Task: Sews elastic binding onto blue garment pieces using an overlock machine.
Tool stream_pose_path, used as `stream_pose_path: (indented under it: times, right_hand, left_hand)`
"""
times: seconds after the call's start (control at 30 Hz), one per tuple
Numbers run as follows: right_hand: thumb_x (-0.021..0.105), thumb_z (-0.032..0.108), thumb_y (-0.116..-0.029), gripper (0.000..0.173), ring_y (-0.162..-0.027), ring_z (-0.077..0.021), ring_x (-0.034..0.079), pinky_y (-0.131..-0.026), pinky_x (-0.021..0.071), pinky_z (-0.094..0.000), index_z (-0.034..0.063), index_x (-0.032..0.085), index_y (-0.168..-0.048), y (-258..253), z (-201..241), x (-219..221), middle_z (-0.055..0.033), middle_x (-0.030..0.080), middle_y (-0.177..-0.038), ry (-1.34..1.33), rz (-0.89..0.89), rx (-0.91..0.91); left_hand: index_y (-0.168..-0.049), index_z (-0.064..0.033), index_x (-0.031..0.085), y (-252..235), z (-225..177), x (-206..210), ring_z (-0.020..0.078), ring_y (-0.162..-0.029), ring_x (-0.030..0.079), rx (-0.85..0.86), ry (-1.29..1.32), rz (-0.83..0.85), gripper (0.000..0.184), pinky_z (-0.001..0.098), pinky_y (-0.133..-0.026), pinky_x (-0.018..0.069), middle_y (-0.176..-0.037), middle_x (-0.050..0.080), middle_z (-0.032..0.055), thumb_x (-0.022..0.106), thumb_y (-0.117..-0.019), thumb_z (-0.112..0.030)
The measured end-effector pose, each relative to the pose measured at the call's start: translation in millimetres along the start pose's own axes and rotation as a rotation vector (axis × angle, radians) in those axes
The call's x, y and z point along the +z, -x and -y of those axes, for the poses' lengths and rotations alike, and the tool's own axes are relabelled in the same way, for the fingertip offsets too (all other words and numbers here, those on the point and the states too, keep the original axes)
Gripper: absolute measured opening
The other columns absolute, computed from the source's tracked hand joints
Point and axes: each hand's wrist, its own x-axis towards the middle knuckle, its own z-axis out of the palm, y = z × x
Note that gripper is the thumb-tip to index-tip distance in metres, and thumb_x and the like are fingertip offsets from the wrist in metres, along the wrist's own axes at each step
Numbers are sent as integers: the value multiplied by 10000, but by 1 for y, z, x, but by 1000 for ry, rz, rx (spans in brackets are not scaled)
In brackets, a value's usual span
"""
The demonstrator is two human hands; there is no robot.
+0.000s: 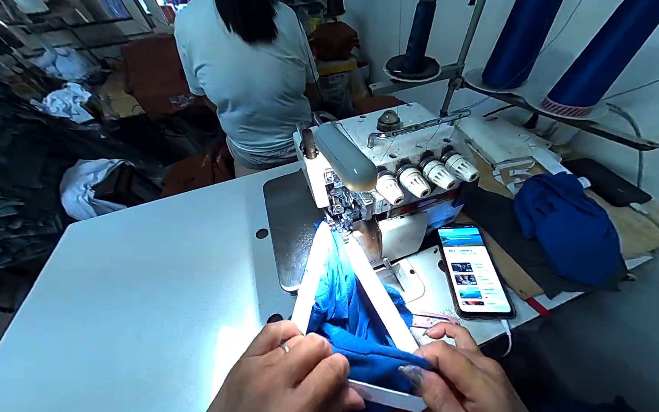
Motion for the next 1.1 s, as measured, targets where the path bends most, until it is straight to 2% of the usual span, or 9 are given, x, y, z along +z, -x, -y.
stream_pose_path:
  times: [0.13,0.2,0.33,0.5,0.63,0.73,0.97,1.03,1.1]
  right_hand:
    - [636,188,-978,156,-634,-112,575,-893,430,-306,42,672,-936,6,-15,9,-39,611,-650,58,-37,44]
    - [601,163,-998,180,-649,-140,626,-939,436,-343,27,708,-951,9,-12,5,-70,676,-680,61,24,34]
    - [534,137,-1016,274,-679,-206,664,-983,435,-430,2,716,-861,16,-13,-3,-120,684,-697,66,139,-3]
    - [513,178,-1041,313,-722,-286,608,-1009,377,-519,4,712,-874,20,-7,-20,-148,593,-703,35,270,14]
    - [496,193,-1036,319,-748,-294,600,-985,374,-534,21,683,-844,18,-8,-13,-140,568,-722,92,298,12]
    - [486,200,-1046,342,-779,-285,611,-955,398,-498,17,669,-822,15,-18,-8,-143,592,-734,113,234,25]
    - [635,350,-1008,356,-871,-271,636,-927,424,-478,13,725,-937,6,-28,-7,-170,665,-864,101,131,77]
    - [716,440,-940,414,-1032,-305,631,-941,471,-499,59,730,-1103,4,-25,-4,-226,663,-1092,180,-13,49]
    - [718,577,-890,565,-1255,-269,512,-1073,398,-436,184,626,-1285,-3,-14,3,-181,554,-1308,316,-169,16]
  left_hand:
    - [-887,-85,719,11,-10,14,212,-846,660,24,85,79,214,376,-935,466,-873,702,78,632,-1013,-235]
    - [-907,-71,726,14,-16,20,219,-879,633,14,156,99,249,360,-954,418,-935,706,98,609,-1032,-251]
    - [-992,-72,720,20,-10,33,196,-962,670,-87,148,24,354,317,-960,466,-981,725,101,509,-1075,-344]
    - [-984,-97,716,22,-3,38,191,-1099,627,-65,100,-6,353,285,-1035,418,-1116,702,115,639,-991,-442]
    - [-1243,-225,682,19,19,46,161,-1380,491,-9,76,-152,270,406,-1203,307,-1368,622,22,579,-1044,-375]
    - [-1298,-257,585,8,48,45,155,-1378,490,-43,-20,-310,245,419,-1162,366,-1399,585,-4,450,-1094,-257]
    - [-1120,-214,770,-35,84,36,157,-1340,543,88,-23,-212,262,440,-1173,370,-1308,677,-15,524,-1032,-224]
    - [-1014,-187,767,-45,90,27,135,-1306,568,146,16,-173,270,431,-1179,362,-1244,707,-31,503,-1051,-232]
    - [-987,-176,751,-55,92,21,107,-1245,600,182,55,-116,294,406,-1164,373,-1160,727,-44,475,-1063,-241]
